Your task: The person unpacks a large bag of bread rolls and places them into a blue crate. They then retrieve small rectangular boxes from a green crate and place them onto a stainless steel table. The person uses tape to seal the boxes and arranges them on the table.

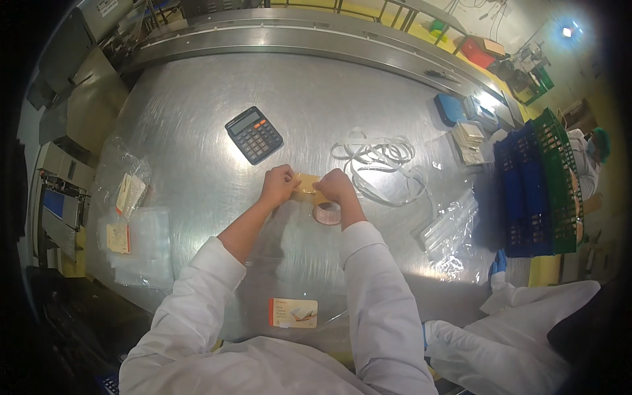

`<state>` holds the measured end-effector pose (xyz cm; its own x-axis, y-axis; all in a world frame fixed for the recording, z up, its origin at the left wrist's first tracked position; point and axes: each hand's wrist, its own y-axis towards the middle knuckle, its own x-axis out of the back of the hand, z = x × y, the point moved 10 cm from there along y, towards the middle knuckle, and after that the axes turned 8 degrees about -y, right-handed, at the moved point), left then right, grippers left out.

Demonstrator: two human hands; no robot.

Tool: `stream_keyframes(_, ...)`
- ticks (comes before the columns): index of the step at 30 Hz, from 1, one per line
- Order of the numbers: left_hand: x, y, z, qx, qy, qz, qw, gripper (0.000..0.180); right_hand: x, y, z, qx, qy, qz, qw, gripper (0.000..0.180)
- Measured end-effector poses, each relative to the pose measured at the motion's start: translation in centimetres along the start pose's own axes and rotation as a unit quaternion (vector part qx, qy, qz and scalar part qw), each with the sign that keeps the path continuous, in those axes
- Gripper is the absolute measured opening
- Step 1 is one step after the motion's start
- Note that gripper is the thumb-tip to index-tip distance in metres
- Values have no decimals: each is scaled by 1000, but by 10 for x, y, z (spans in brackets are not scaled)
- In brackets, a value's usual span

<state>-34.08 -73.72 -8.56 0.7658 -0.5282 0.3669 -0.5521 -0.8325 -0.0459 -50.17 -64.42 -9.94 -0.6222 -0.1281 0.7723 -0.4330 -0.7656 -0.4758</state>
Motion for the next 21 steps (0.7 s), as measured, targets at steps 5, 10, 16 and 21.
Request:
stream_keyframes(5, -9, 2, 15, 9, 22, 10, 1000, 16, -12, 19, 1, -4, -89, 58, 994, 45)
stream_keyframes(10, -12, 1, 22, 52, 51, 21, 997, 17, -16, 33, -10, -25, -95, 45, 994, 46)
stream_keyframes(16, -16, 1, 22, 63, 123, 38, 990, 19, -17, 30, -11, -64, -140, 51, 987, 52)
stream_keyframes(21, -20, -1, 15, 38, 169, 37, 984, 17, -12, 18, -3, -86, -157, 53, 982, 48)
